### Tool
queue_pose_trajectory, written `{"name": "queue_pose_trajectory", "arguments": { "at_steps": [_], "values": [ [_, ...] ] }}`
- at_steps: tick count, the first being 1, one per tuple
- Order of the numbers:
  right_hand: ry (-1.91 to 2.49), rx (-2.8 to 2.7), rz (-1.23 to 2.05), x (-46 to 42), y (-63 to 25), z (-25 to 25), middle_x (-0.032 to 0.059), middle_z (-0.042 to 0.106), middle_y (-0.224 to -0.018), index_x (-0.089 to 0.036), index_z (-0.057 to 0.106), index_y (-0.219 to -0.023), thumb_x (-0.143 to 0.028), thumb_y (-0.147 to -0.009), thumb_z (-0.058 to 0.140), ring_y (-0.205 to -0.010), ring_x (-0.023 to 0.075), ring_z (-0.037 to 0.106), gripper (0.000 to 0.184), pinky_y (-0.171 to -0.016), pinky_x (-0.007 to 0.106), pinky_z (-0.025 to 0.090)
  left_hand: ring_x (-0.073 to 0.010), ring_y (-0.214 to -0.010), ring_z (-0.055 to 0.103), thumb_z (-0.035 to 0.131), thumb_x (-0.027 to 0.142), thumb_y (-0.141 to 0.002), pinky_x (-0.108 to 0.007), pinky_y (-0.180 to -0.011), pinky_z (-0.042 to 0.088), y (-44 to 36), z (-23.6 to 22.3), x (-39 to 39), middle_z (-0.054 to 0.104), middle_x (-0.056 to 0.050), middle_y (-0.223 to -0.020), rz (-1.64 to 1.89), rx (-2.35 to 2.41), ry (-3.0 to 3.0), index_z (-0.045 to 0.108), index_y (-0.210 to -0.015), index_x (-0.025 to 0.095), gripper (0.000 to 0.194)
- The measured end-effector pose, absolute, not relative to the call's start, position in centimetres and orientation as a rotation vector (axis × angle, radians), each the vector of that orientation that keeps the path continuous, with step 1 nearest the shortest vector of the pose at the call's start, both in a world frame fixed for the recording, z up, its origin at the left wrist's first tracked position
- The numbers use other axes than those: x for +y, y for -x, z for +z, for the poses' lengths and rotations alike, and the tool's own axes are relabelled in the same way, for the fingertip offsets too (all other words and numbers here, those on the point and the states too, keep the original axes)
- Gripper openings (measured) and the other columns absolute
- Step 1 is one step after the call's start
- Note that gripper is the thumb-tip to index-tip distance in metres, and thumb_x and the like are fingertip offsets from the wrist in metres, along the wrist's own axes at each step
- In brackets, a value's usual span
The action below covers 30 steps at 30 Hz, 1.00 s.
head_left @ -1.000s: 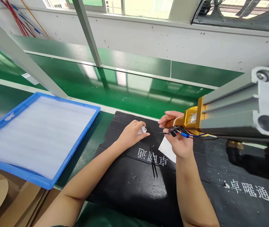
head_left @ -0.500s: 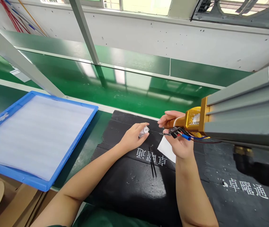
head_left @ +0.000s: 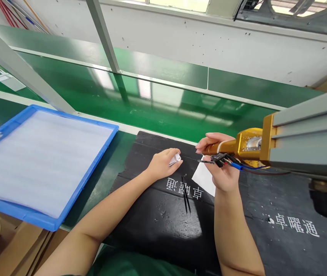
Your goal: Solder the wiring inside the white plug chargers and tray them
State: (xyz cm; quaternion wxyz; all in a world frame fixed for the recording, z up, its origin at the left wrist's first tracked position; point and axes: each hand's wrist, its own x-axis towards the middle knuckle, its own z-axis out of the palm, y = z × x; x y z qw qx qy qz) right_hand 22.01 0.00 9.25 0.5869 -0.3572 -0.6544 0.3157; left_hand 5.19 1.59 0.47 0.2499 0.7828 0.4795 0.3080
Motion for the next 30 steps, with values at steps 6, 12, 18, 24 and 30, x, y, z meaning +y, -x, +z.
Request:
{"name": "queue_pose_trajectory", "arguments": {
  "at_steps": [6, 12, 18, 24, 30],
  "values": [
    [0.787, -1.542, 0.683, 0.0, -22.1, 9.1, 0.0003, 0.064, -0.089, -0.031, 0.059, -0.111, -0.040, -0.079, 0.072, -0.074, 0.0178, 0.060, 0.036, -0.067, 0.035, 0.053, -0.0179, -0.092, 0.066, 0.055, 0.040, -0.088, -0.025, -0.069, 0.048, -5.6, 0.3, 1.1, 0.070, -0.002, -0.098, 0.744, 1.518, -2.215, 0.057, -0.103, 0.022, 0.024],
    [0.779, -1.535, 0.661, 0.1, -22.1, 9.1, -0.0003, 0.065, -0.086, -0.030, 0.061, -0.109, -0.044, -0.078, 0.073, -0.070, 0.0166, 0.059, 0.036, -0.062, 0.033, 0.052, -0.0190, -0.088, 0.068, 0.055, 0.040, -0.087, -0.024, -0.064, 0.045, -5.7, 0.6, 0.9, 0.071, -0.002, -0.093, 0.694, 1.558, -2.263, 0.057, -0.104, 0.022, 0.024],
    [0.781, -1.535, 0.677, 0.0, -21.9, 9.3, 0.0003, 0.064, -0.086, -0.031, 0.060, -0.110, -0.046, -0.079, 0.072, -0.072, 0.0164, 0.059, 0.036, -0.063, 0.033, 0.053, -0.0210, -0.087, 0.069, 0.051, 0.038, -0.090, -0.026, -0.067, 0.047, -5.7, 0.5, 1.0, 0.071, -0.004, -0.094, 0.659, 1.471, -2.233, 0.054, -0.115, 0.020, 0.031],
    [0.732, -1.553, 0.694, 0.0, -21.9, 9.3, 0.0008, 0.063, -0.087, -0.030, 0.059, -0.113, -0.042, -0.082, 0.069, -0.072, 0.0157, 0.058, 0.034, -0.062, 0.031, 0.053, -0.0210, -0.094, 0.067, 0.048, 0.037, -0.093, -0.028, -0.072, 0.048, -5.2, 1.4, 1.2, 0.069, -0.003, -0.099, 0.573, 1.338, -2.264, 0.052, -0.114, 0.023, 0.025],
    [0.725, -1.564, 0.701, 0.5, -22.3, 9.0, 0.0004, 0.063, -0.087, -0.030, 0.058, -0.113, -0.041, -0.083, 0.068, -0.070, 0.0147, 0.058, 0.033, -0.062, 0.030, 0.051, -0.0233, -0.099, 0.064, 0.049, 0.040, -0.094, -0.029, -0.073, 0.048, -4.9, 2.2, 1.3, 0.067, -0.007, -0.103, 0.415, 1.381, -2.433, 0.050, -0.117, 0.020, 0.030]
  ]
}}
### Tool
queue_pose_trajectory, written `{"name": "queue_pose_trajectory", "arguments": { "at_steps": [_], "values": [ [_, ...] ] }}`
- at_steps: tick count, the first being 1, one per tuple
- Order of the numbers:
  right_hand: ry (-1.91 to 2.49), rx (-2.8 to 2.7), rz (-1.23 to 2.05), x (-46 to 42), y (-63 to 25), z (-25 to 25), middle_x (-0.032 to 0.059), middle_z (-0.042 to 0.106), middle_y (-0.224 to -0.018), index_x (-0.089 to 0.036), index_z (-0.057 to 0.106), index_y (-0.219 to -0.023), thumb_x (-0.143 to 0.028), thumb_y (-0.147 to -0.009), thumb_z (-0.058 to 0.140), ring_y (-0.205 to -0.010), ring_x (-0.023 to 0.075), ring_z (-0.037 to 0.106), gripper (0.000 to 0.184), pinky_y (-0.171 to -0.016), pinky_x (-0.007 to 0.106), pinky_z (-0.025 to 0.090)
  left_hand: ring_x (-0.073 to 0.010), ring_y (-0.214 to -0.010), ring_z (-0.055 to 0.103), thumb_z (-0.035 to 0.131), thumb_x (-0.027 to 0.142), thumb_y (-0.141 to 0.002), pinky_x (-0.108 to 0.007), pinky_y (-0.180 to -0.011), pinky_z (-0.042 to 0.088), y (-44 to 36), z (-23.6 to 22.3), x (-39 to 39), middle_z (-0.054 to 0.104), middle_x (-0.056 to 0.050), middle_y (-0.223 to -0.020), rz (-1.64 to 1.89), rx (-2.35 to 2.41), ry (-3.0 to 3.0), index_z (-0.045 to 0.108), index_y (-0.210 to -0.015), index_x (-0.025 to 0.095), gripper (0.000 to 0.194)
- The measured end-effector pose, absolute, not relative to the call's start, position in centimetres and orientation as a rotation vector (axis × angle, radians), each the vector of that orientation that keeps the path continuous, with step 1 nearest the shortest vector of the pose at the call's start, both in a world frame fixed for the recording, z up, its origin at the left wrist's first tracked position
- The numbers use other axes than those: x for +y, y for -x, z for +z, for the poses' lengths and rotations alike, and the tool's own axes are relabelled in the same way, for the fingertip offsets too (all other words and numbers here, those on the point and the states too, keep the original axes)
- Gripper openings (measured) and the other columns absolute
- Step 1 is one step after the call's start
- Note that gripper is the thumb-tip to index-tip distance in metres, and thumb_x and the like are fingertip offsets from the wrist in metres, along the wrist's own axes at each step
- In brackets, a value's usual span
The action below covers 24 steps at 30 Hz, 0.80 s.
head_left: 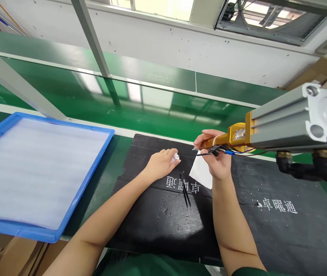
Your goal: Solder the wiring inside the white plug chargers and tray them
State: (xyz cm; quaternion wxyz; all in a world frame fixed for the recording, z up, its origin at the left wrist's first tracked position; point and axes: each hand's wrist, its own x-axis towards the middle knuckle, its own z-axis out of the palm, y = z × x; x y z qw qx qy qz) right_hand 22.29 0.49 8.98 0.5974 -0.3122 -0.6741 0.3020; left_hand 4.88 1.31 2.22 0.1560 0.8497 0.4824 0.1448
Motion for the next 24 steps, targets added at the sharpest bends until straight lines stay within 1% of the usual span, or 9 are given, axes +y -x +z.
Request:
{"name": "queue_pose_trajectory", "arguments": {
  "at_steps": [4, 7, 10, 12, 14, 16, 18, 20, 24],
  "values": [
    [0.724, -1.550, 0.684, 0.9, -22.6, 8.8, 0.0004, 0.063, -0.085, -0.030, 0.058, -0.111, -0.039, -0.082, 0.068, -0.068, 0.0138, 0.056, 0.033, -0.058, 0.028, 0.050, -0.0238, -0.097, 0.064, 0.060, 0.039, -0.088, -0.027, -0.068, 0.047, -4.9, 2.2, 1.3, 0.067, -0.006, -0.102, 0.360, 1.390, -2.477, 0.049, -0.119, 0.022, 0.037],
    [0.748, -1.542, 0.686, 1.1, -22.9, 8.6, 0.0005, 0.063, -0.084, -0.029, 0.057, -0.112, -0.042, -0.081, 0.068, -0.066, 0.0141, 0.056, 0.035, -0.056, 0.028, 0.050, -0.0253, -0.098, 0.064, 0.060, 0.034, -0.088, -0.028, -0.067, 0.048, -5.0, 1.9, 1.3, 0.068, -0.007, -0.099, 0.384, 1.406, -2.426, 0.049, -0.121, 0.023, 0.036],
    [0.755, -1.540, 0.685, 1.3, -23.2, 8.5, 0.0007, 0.063, -0.085, -0.029, 0.057, -0.112, -0.043, -0.080, 0.068, -0.068, 0.0145, 0.057, 0.036, -0.057, 0.028, 0.051, -0.0271, -0.099, 0.064, 0.063, 0.033, -0.086, -0.031, -0.070, 0.049, -4.9, 1.5, 1.7, 0.068, -0.007, -0.097, 0.480, 1.389, -2.275, 0.051, -0.119, 0.023, 0.037],
    [0.742, -1.541, 0.684, 1.4, -23.3, 8.4, 0.0005, 0.063, -0.085, -0.029, 0.058, -0.112, -0.042, -0.080, 0.069, -0.068, 0.0142, 0.057, 0.036, -0.058, 0.029, 0.051, -0.0242, -0.087, 0.066, 0.065, 0.035, -0.083, -0.030, -0.068, 0.050, -4.8, 1.7, 2.0, 0.068, -0.005, -0.092, 0.617, 1.335, -1.982, 0.052, -0.114, 0.022, 0.036],
    [0.739, -1.544, 0.677, 1.5, -23.5, 8.4, 0.0003, 0.064, -0.085, -0.029, 0.058, -0.112, -0.043, -0.080, 0.070, -0.067, 0.0142, 0.056, 0.037, -0.060, 0.029, 0.050, -0.0182, -0.068, 0.064, 0.063, 0.041, -0.084, -0.026, -0.058, 0.049, -4.8, 2.4, 2.4, 0.067, -0.003, -0.083, 0.767, 1.189, -1.524, 0.053, -0.107, 0.020, 0.033],
    [0.757, -1.549, 0.667, 1.6, -23.7, 8.4, 0.0004, 0.064, -0.084, -0.029, 0.058, -0.112, -0.045, -0.079, 0.069, -0.067, 0.0147, 0.057, 0.038, -0.061, 0.030, 0.049, -0.0136, -0.056, 0.058, 0.059, 0.048, -0.085, -0.022, -0.046, 0.044, -4.6, 3.7, 2.7, 0.064, -0.002, -0.075, 0.852, 0.974, -1.069, 0.054, -0.100, 0.018, 0.034],
    [0.777, -1.553, 0.655, 1.7, -23.9, 8.4, 0.0008, 0.065, -0.084, -0.029, 0.058, -0.111, -0.047, -0.078, 0.069, -0.068, 0.0155, 0.058, 0.039, -0.062, 0.031, 0.049, -0.0121, -0.051, 0.056, 0.054, 0.053, -0.088, -0.019, -0.038, 0.038, -4.3, 5.4, 2.7, 0.064, -0.004, -0.071, 0.874, 0.805, -0.756, 0.057, -0.095, 0.015, 0.038],
    [0.784, -1.549, 0.651, 1.8, -24.0, 8.3, 0.0009, 0.065, -0.084, -0.028, 0.058, -0.111, -0.046, -0.078, 0.070, -0.068, 0.0156, 0.058, 0.039, -0.062, 0.031, 0.049, -0.0111, -0.050, 0.057, 0.050, 0.053, -0.090, -0.017, -0.034, 0.035, -3.8, 6.9, 2.8, 0.064, -0.006, -0.070, 0.880, 0.707, -0.585, 0.059, -0.092, 0.013, 0.041],
    [0.765, -1.535, 0.676, 2.0, -24.3, 8.2, -0.0002, 0.066, -0.084, -0.028, 0.059, -0.109, -0.043, -0.078, 0.071, -0.068, 0.0144, 0.058, 0.036, -0.063, 0.029, 0.049, -0.0081, -0.047, 0.055, 0.045, 0.049, -0.095, -0.013, -0.033, 0.033, -2.5, 8.2, 3.0, 0.064, -0.006, -0.067, 0.900, 0.595, -0.427, 0.060, -0.089, 0.012, 0.041]
  ]
}}
